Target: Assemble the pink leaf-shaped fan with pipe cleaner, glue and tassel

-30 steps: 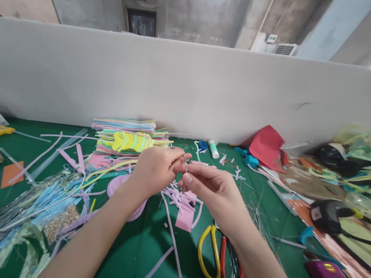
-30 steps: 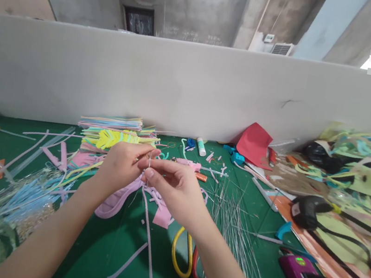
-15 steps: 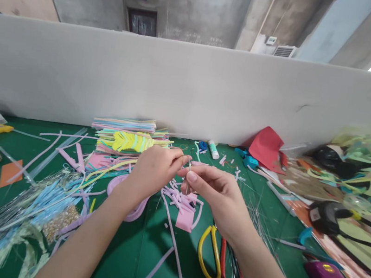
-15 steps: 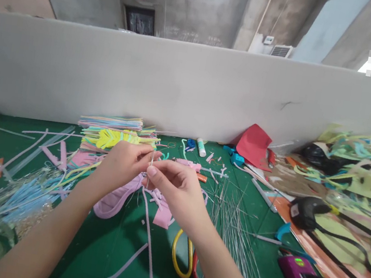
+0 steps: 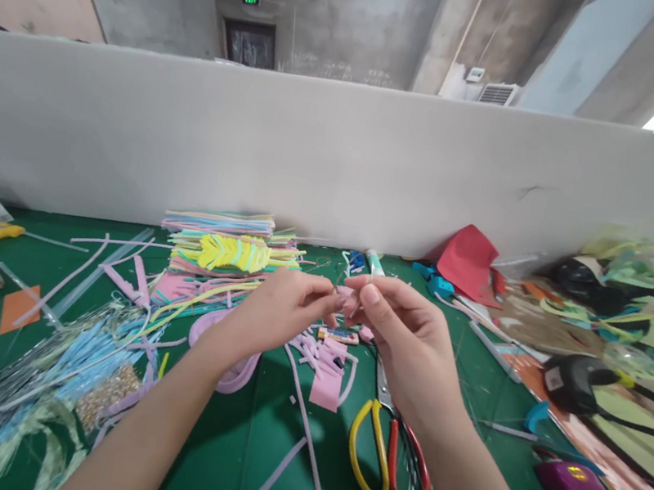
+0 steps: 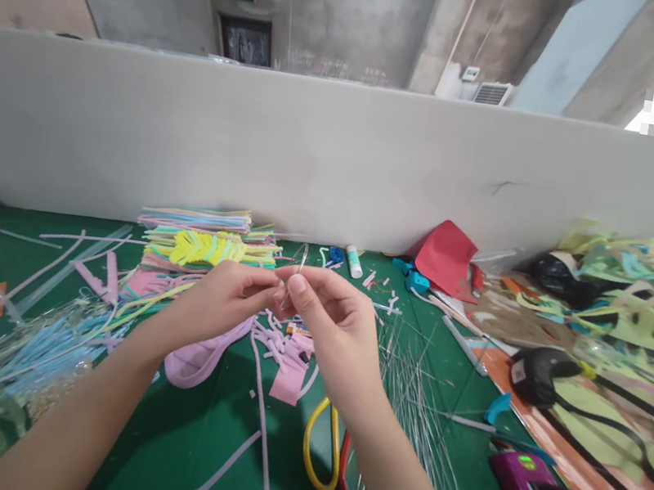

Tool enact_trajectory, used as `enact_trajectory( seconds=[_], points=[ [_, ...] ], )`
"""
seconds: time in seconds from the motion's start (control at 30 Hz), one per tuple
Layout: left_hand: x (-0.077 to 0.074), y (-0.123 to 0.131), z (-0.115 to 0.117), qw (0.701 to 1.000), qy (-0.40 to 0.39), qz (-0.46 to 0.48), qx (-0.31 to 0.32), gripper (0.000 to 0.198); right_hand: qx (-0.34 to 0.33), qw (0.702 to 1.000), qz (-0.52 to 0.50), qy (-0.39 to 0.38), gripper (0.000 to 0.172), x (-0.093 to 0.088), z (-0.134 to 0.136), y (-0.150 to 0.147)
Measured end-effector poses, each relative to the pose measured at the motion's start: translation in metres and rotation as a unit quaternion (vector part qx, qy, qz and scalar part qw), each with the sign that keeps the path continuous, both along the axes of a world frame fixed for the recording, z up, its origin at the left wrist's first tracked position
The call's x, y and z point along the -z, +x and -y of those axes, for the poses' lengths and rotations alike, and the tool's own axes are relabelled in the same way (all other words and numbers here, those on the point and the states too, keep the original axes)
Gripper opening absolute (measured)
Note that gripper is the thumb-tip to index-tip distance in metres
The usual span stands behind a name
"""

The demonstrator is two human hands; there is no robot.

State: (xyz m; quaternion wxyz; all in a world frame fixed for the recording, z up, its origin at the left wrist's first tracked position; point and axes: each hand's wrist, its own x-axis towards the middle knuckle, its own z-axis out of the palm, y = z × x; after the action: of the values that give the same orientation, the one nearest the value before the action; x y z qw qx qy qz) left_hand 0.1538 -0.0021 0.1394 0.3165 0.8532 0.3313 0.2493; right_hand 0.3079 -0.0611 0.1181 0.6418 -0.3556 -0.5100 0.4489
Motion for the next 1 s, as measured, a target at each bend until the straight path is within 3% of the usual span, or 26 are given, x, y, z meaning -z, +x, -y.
enact_trajectory(
  seconds=[0.13, 0.3, 0.5, 0.77, 0.87, 1.0],
  points=[
    [-0.001, -0.002, 0.000, 0.999, -0.029, -0.007, 0.015, 0.037, -0.011, 1.000, -0.024, -0.006, 0.012, -0.003, 0.001, 0.001],
    [-0.001, -0.004, -0.001, 0.997, -0.062, -0.012, 0.042, 0.019, -0.001, 0.998, -0.062, -0.029, 0.012, -0.006, 0.001, 0.002],
    [0.003, -0.003, -0.001, 0.999, -0.021, -0.029, 0.030, 0.026, 0.006, 0.995, -0.093, -0.045, 0.014, -0.007, -0.002, 0.004],
    [-0.004, -0.007, 0.002, 0.983, -0.161, 0.070, 0.054, 0.032, 0.011, 0.992, -0.115, -0.047, 0.013, -0.006, -0.003, 0.010],
    [-0.007, -0.009, 0.004, 0.987, -0.136, 0.081, 0.026, 0.028, 0.013, 0.994, -0.094, -0.048, 0.013, -0.008, -0.003, 0.010],
    [-0.011, -0.012, 0.010, 0.999, -0.032, 0.032, -0.025, 0.030, 0.035, 0.997, -0.044, -0.055, 0.017, -0.008, -0.003, 0.011]
  ],
)
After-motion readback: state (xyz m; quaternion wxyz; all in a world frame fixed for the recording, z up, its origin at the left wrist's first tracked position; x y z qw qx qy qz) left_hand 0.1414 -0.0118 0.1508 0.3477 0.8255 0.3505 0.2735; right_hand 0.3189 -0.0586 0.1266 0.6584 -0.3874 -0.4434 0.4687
